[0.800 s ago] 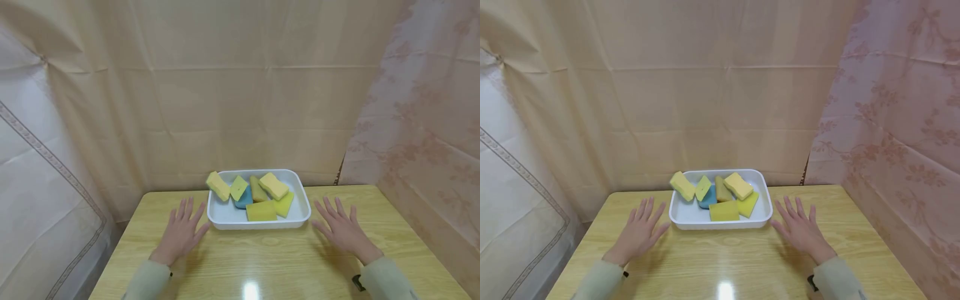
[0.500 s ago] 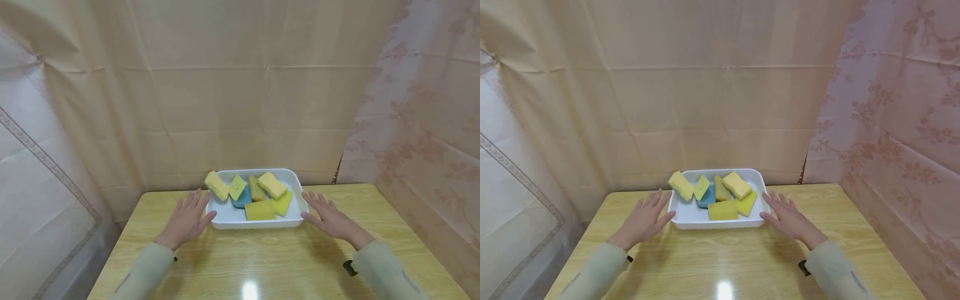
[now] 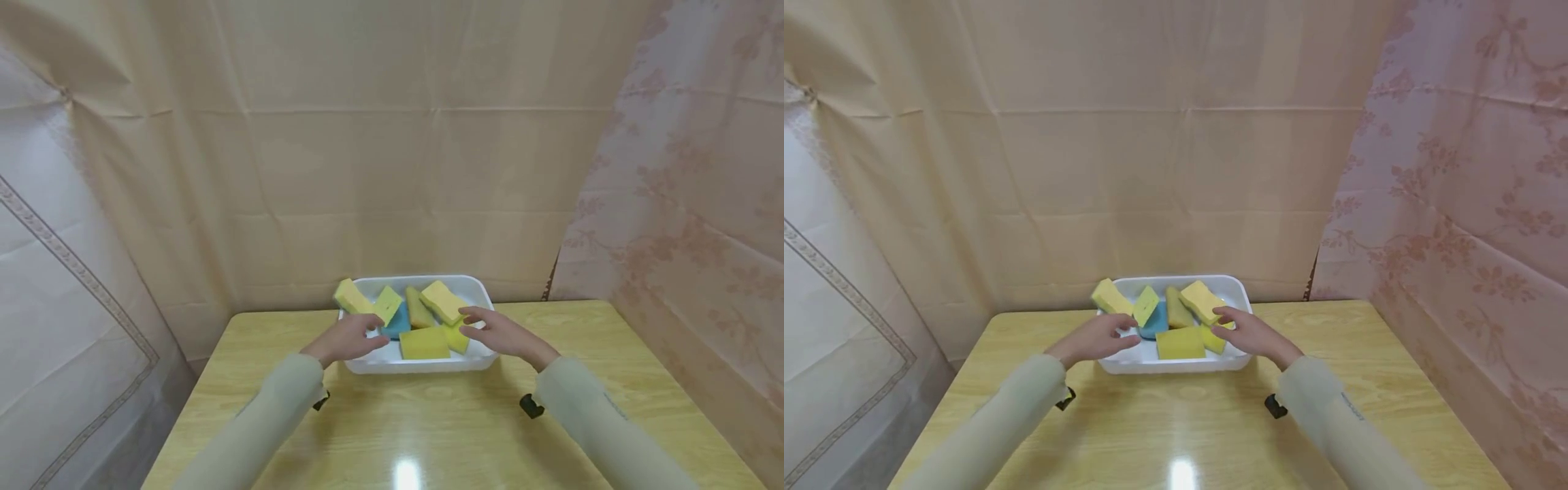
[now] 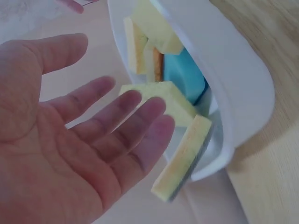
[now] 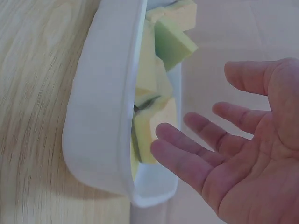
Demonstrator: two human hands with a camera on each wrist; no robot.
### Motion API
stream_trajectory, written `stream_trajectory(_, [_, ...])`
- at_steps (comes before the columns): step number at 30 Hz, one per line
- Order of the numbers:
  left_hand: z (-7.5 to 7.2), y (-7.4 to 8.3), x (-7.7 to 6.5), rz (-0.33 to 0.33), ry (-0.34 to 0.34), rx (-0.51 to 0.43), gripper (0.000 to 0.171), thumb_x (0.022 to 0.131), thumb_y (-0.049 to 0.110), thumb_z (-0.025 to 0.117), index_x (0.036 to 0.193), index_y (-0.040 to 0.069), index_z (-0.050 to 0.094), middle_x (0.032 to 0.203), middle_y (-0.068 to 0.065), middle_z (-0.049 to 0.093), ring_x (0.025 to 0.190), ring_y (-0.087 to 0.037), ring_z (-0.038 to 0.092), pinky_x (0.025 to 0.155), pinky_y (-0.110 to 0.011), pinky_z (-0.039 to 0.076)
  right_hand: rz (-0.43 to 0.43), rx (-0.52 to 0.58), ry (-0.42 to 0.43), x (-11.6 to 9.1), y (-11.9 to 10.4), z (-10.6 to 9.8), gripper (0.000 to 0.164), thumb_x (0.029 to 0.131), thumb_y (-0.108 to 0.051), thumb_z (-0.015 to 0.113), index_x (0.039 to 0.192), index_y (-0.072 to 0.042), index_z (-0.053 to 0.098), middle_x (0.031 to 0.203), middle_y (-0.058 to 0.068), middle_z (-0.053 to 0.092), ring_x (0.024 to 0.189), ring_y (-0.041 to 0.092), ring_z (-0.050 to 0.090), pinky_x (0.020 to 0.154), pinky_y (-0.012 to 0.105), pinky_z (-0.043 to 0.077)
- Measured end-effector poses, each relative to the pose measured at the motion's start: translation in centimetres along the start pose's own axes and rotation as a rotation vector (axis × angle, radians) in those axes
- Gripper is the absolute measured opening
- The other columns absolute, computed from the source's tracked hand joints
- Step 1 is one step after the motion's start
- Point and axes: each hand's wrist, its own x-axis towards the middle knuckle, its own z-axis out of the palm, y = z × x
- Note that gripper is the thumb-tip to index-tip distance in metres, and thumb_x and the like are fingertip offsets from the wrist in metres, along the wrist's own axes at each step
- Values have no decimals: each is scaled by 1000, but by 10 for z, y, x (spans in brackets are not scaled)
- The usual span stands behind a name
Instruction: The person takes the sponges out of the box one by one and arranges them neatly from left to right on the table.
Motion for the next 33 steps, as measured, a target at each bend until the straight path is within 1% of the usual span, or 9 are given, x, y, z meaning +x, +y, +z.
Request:
stream_trajectory(4, [-2, 1, 21, -63, -78, -38, 38, 99, 33, 63, 121, 3, 68, 118, -11, 70, 108, -27, 66, 94, -45, 53, 98, 141, -59, 19, -4, 0, 59, 106, -30, 53, 152, 2, 37, 145, 28, 47, 128, 47, 50, 97, 53, 52])
stream_trajectory(7, [0, 0, 35, -142, -137, -59, 38, 98, 34, 64, 120, 4, 69, 113, -7, 71, 97, -23, 67, 84, -41, 56, 167, 204, -85, 32, -6, 1, 61, 106, -29, 53, 153, 3, 34, 147, 31, 43, 131, 50, 46, 97, 54, 52])
stream_trajectory(10, [4, -4, 47, -228, -185, -91, 39, 98, 35, 64, 122, 5, 69, 113, -10, 71, 90, -25, 69, 79, -41, 58, 227, 203, -78, 42, -6, 5, 61, 104, -28, 56, 152, 3, 36, 146, 32, 45, 127, 49, 49, 93, 53, 55])
stream_trajectory(13, [10, -7, 55, -315, -221, -115, 42, 99, 37, 63, 126, 5, 68, 116, -13, 70, 91, -27, 70, 84, -44, 58, 267, 167, -82, 50, -6, 11, 60, 102, -26, 58, 150, 4, 37, 143, 32, 48, 122, 47, 54, 89, 50, 57])
stream_trajectory(16, [14, -8, 60, -381, -246, -145, 46, 99, 37, 62, 131, 3, 64, 117, -15, 70, 92, -27, 71, 87, -45, 58, 302, 148, -81, 54, -6, 17, 59, 101, -23, 60, 149, 4, 39, 144, 31, 48, 119, 45, 56, 86, 50, 58])
stream_trajectory(21, [17, -10, 65, -438, -249, -191, 48, 99, 36, 63, 131, 0, 60, 115, -16, 70, 93, -30, 71, 84, -42, 58, 319, 143, -73, 56, -3, 22, 58, 101, -22, 62, 148, 5, 40, 142, 30, 49, 114, 43, 59, 83, 48, 59])
stream_trajectory(27, [20, -8, 73, -478, -255, -215, 45, 98, 39, 65, 125, 3, 62, 108, -11, 71, 95, -30, 71, 75, -36, 56, 339, 178, -46, 58, -2, 25, 54, 98, -16, 65, 143, 6, 45, 119, 22, 58, 98, 35, 62, 77, 44, 61])
stream_trajectory(30, [23, -4, 76, -503, -267, -234, 42, 99, 37, 63, 124, 4, 63, 105, -10, 73, 97, -29, 72, 78, -36, 56, 355, 214, -44, 59, -3, 27, 49, 98, -12, 65, 139, 7, 47, 110, 17, 58, 91, 31, 62, 76, 42, 61])
stream_trajectory(33, [25, 3, 76, -506, -280, -293, 38, 102, 29, 59, 126, 0, 62, 107, -15, 74, 102, -33, 71, 86, -39, 57, 363, 220, -46, 59, -4, 30, 46, 97, -9, 65, 136, 8, 48, 108, 18, 60, 87, 31, 65, 75, 41, 61])
